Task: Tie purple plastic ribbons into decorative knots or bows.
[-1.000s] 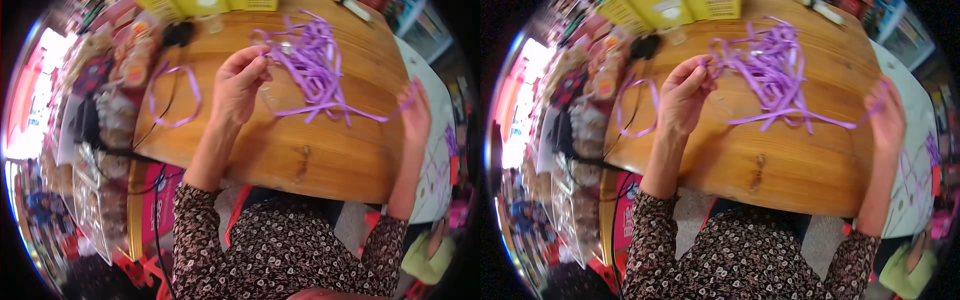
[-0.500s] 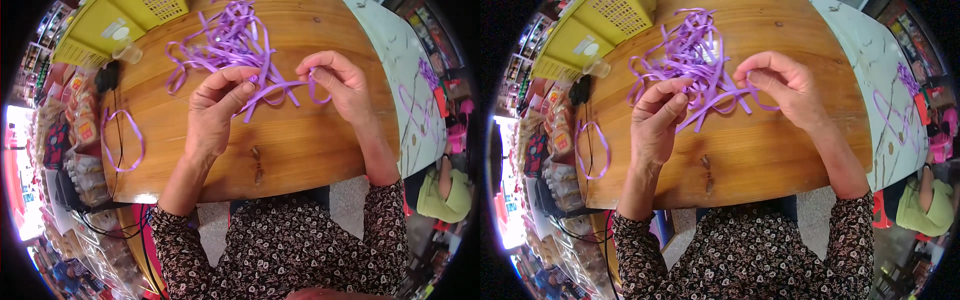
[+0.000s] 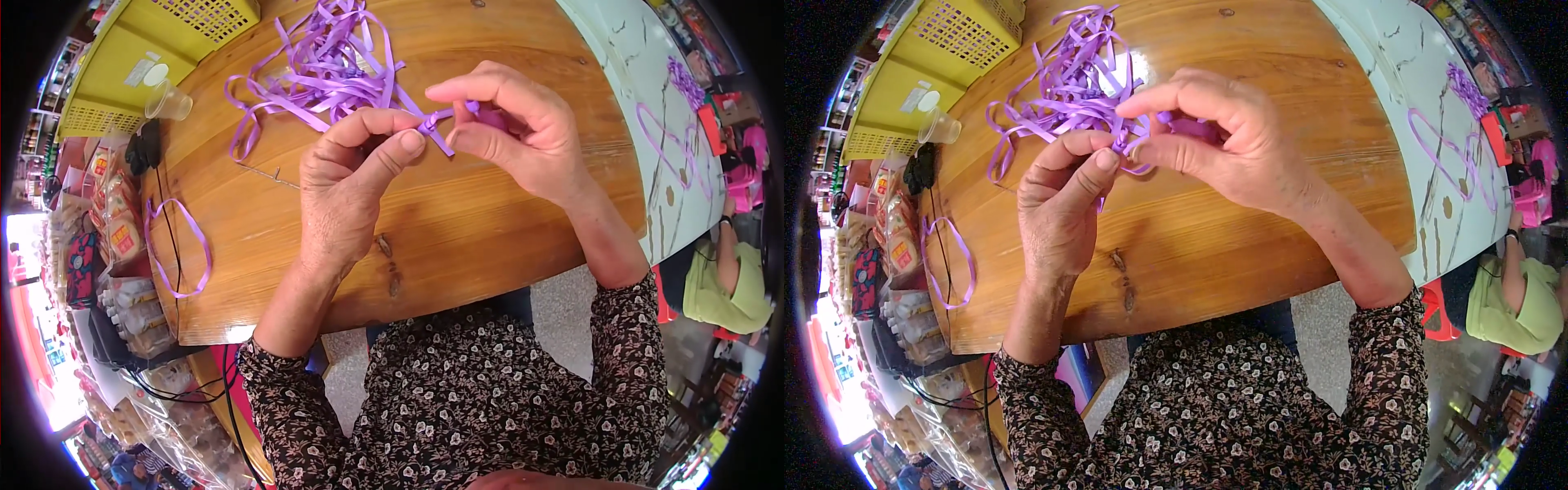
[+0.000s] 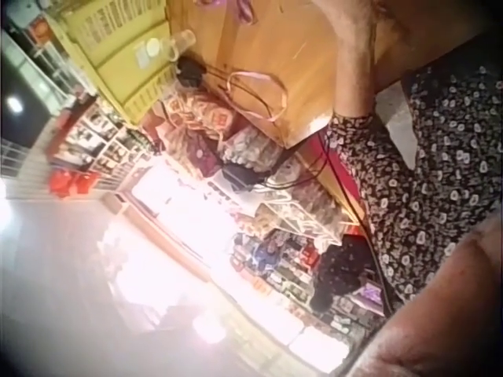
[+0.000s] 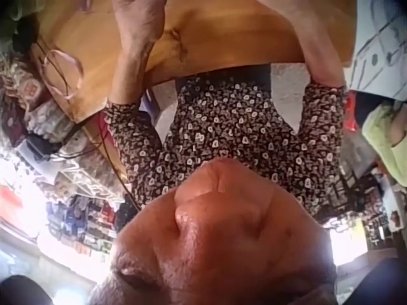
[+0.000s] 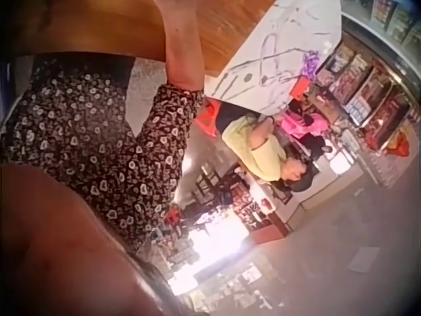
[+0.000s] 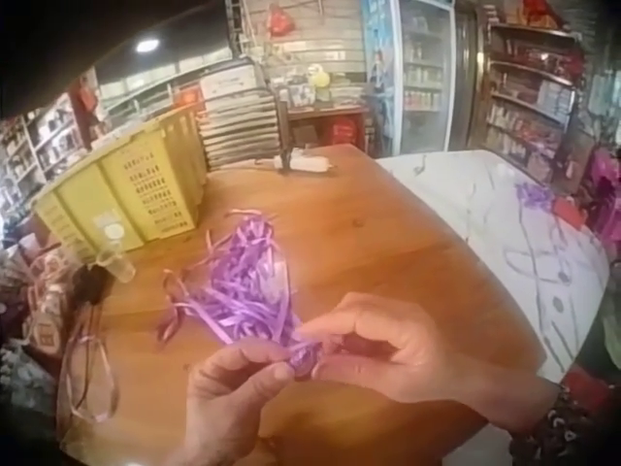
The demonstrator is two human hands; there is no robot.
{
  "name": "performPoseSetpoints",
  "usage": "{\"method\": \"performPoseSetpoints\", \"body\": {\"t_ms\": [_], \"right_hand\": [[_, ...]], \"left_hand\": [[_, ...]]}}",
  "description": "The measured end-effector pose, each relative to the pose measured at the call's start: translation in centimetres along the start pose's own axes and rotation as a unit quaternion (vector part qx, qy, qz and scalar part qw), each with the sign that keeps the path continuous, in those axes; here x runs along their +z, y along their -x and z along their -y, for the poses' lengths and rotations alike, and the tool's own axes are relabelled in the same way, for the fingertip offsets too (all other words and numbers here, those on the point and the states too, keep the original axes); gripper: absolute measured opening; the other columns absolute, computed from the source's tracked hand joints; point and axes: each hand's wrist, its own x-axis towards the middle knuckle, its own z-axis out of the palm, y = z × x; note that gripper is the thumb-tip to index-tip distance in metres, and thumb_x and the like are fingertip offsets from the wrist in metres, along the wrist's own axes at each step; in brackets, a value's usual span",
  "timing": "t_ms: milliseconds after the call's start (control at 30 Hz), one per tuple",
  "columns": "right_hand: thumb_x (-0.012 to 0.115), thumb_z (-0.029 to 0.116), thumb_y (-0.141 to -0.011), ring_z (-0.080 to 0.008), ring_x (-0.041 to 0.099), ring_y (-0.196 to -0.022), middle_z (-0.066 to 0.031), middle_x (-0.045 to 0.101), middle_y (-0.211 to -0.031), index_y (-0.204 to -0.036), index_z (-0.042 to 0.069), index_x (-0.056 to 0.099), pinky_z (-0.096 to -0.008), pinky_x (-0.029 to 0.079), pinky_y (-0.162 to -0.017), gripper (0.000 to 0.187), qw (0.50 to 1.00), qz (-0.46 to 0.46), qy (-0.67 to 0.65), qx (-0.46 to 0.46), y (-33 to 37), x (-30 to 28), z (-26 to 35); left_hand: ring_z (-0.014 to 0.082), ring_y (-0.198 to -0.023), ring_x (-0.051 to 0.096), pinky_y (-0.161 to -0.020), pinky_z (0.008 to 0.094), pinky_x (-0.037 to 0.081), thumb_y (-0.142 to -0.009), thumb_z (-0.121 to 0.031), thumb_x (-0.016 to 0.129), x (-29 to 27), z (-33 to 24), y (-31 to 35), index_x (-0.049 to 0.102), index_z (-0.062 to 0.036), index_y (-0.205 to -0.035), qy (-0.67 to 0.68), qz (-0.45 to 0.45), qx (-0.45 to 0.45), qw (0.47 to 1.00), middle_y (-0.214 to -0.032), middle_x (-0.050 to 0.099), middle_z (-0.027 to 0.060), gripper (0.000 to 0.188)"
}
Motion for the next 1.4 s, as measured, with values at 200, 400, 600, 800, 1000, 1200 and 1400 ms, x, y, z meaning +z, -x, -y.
{"method": "performPoseSetpoints", "body": {"t_ms": [200, 400, 600, 800, 1000, 1200, 1400], "right_hand": [[0.074, 0.002, -0.069, -0.01, 0.055, -0.071, -0.0034, 0.058, -0.08, -0.102, 0.003, 0.066, -0.0207, 0.043, -0.057, 0.033, 0.994, -0.002, 0.067, -0.083, -0.2, 0.8, -0.3], [0.073, 0.0, -0.069, -0.0109, 0.056, -0.066, -0.0053, 0.06, -0.08, -0.094, 0.003, 0.068, -0.0205, 0.043, -0.053, 0.025, 0.976, 0.01, 0.145, -0.163, 0.1, 0.5, 0.3], [0.071, -0.003, -0.07, -0.0083, 0.053, -0.06, -0.0054, 0.06, -0.077, -0.091, 0.002, 0.068, -0.0201, 0.035, -0.044, 0.021, 0.981, 0.0, 0.15, -0.125, 0.6, 0.9, 0.5], [0.071, -0.002, -0.071, -0.01, 0.053, -0.062, -0.0051, 0.059, -0.076, -0.091, 0.001, 0.067, -0.0206, 0.038, -0.049, 0.021, 0.981, 0.003, 0.126, -0.147, 0.0, 1.1, -0.5], [0.066, -0.002, -0.077, -0.011, 0.054, -0.077, -0.0046, 0.058, -0.091, -0.107, 0.001, 0.063, -0.0196, 0.043, -0.063, 0.03, 0.997, 0.044, 0.048, -0.042, 0.1, 1.7, -1.0], [0.059, -0.001, -0.083, -0.0105, 0.055, -0.081, -0.0037, 0.058, -0.093, -0.121, 0.001, 0.055, -0.0202, 0.044, -0.071, 0.037, 0.997, 0.053, 0.043, -0.027, 0.4, 1.6, -0.6], [0.06, -0.003, -0.083, -0.0112, 0.06, -0.086, -0.0042, 0.061, -0.091, -0.121, -0.002, 0.051, -0.022, 0.048, -0.078, 0.039, 0.996, 0.003, -0.078, 0.05, 0.8, 2.1, -0.4]], "left_hand": [[0.006, -0.081, 0.054, -0.073, 0.0194, 0.044, -0.085, -0.001, 0.062, 0.1, 0.3, 0.3, 0.063, -0.0012, -0.093, 0.011, 0.025, 0.002, 1.0, -0.087, 0.061, 0.0007, 0.009], [0.0051, -0.08, 0.053, -0.072, 0.0179, 0.043, -0.086, 0.0, 0.06, -0.1, 0.5, 0.3, 0.061, -0.0008, -0.089, -0.006, 0.047, -0.003, 0.999, -0.086, 0.06, -0.0005, 0.004], [0.0038, -0.078, 0.049, -0.072, 0.0164, 0.04, -0.088, 0.0, 0.058, -0.2, 0.6, 0.6, 0.059, -0.0001, -0.089, -0.079, 0.039, 0.049, 0.995, -0.085, 0.058, -0.0017, 0.002], [0.0052, -0.085, 0.052, -0.077, 0.0182, 0.042, -0.087, 0.0, 0.058, 0.2, 0.4, 1.0, 0.061, 0.0004, -0.095, -0.046, -0.003, 0.046, 0.998, -0.09, 0.061, 0.0003, 0.008], [0.0096, -0.086, 0.058, -0.08, 0.0214, 0.046, -0.086, 0.0, 0.06, -0.9, 1.0, 0.8, 0.062, 0.0006, -0.097, 0.046, -0.022, 0.016, 0.999, -0.091, 0.063, 0.0038, 0.011], [0.0109, -0.085, 0.06, -0.079, 0.0231, 0.047, -0.085, 0.0, 0.06, -0.8, 0.7, 0.7, 0.061, 0.001, -0.096, 0.038, -0.012, 0.066, 0.997, -0.091, 0.064, 0.0047, 0.01], [0.0106, -0.086, 0.06, -0.08, 0.0231, 0.047, -0.085, 0.002, 0.06, -0.9, 0.7, 0.8, 0.06, 0.0014, -0.097, 0.006, -0.016, 0.063, 0.998, -0.091, 0.064, 0.0054, 0.012]]}}
